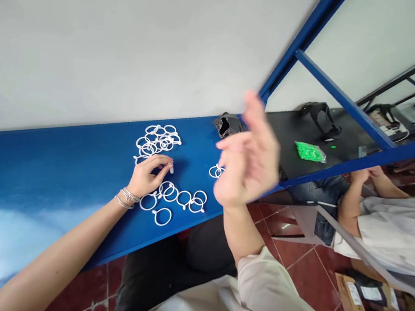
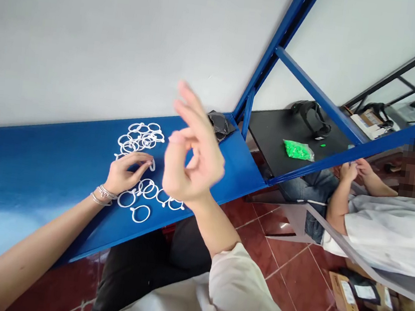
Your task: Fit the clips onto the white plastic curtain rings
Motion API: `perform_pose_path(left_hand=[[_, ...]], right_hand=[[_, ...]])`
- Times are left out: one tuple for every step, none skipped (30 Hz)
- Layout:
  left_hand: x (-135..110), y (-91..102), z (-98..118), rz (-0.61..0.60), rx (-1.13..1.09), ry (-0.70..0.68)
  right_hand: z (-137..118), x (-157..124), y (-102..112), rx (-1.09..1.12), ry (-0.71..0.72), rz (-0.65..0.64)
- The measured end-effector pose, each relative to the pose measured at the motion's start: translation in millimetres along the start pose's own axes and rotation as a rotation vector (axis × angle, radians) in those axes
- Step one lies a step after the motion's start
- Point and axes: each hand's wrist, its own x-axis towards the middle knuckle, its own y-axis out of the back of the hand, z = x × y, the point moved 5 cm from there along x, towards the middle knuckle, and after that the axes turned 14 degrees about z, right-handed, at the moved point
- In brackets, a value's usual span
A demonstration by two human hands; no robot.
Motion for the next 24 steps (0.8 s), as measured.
perform_pose_path(left_hand=[[-0.4,-0.1,0.7,-0.007,-0.002,-0.005],[-0.8,-0.2,1.0,-0.018,-0.007,-0.005],[-1.1,-0.2,1.2,-0.027,-0.015,-0.001],[-1.4,0.0,1.2,-0.038,-0.025,0.006],[-1.5,0.3,1.6,-0.047,-0.039,0.012],[-1.4,0.9,2.2,-0.052,-0.056,0.019],[-1.2,1.5,3.0,-0.058,-0.073,0.024],[-0.9,2.1,3.9,-0.064,-0.089,0.031],[-0.6,2.8,4.9,-0.064,-0.104,0.035],[-0.4,3.5,5.5,-0.064,-0.115,0.042],[-0.3,4.1,5.6,-0.064,-0.122,0.053],[-0.3,4.7,5.3,-0.062,-0.123,0.063],[-0.4,5.2,4.6,-0.062,-0.122,0.072],[-0.7,5.5,3.6,-0.065,-0.116,0.084],[-1.1,5.8,2.3,-0.068,-0.108,0.094],[-1.4,6.4,1.1,-0.068,-0.1,0.104],[-1.8,6.7,-0.1,-0.071,-0.096,0.115],[-2.1,7.1,-0.9,-0.074,-0.098,0.123],[-2.4,7.3,-1.5,-0.078,-0.102,0.131],[-2.7,7.5,-1.8,-0.082,-0.107,0.136],[-3.0,7.7,-1.9,-0.084,-0.11,0.139],[-3.2,7.9,-1.9,-0.087,-0.111,0.141],[-3.4,8.0,-1.8,-0.089,-0.109,0.141],[-3.5,8.1,-1.6,-0.091,-0.108,0.142]], right_hand=[[15.3,-2.7,-10.0,0.027,-0.021,0.026],[33.1,-7.8,-21.3,0.044,-0.056,0.025],[53.8,-16.4,-36.9,0.015,-0.123,-0.083],[74.4,-26.6,-50.3,-0.017,-0.189,-0.172],[93.5,-37.6,-61.5,-0.05,-0.248,-0.247],[110.4,-48.8,-70.3,-0.08,-0.303,-0.308],[123.4,-59.5,-77.5,-0.091,-0.337,-0.363],[133.4,-69.6,-83.0,-0.104,-0.369,-0.413],[140.5,-79.0,-87.2,-0.118,-0.4,-0.463],[144.2,-87.7,-90.5,-0.118,-0.423,-0.517],[145.6,-95.6,-92.9,-0.118,-0.44,-0.57],[145.4,-102.2,-94.0,-0.121,-0.454,-0.608],[143.8,-108.0,-94.7,-0.11,-0.464,-0.642],[142.3,-112.5,-94.3,-0.101,-0.48,-0.657],[141.1,-116.1,-93.5,-0.089,-0.499,-0.661],[140.4,-118.9,-92.6,-0.077,-0.519,-0.659],[140.3,-121.3,-91.7,-0.066,-0.54,-0.658],[140.9,-123.1,-91.0,-0.056,-0.56,-0.655],[141.7,-124.5,-90.4,-0.048,-0.578,-0.652],[142.7,-125.5,-90.0,-0.039,-0.592,-0.65],[143.6,-126.1,-89.7,-0.032,-0.602,-0.646],[144.3,-126.4,-89.4,-0.024,-0.607,-0.641],[144.5,-126.5,-89.1,-0.015,-0.607,-0.635],[144.4,-126.4,-88.7,-0.004,-0.603,-0.628]])
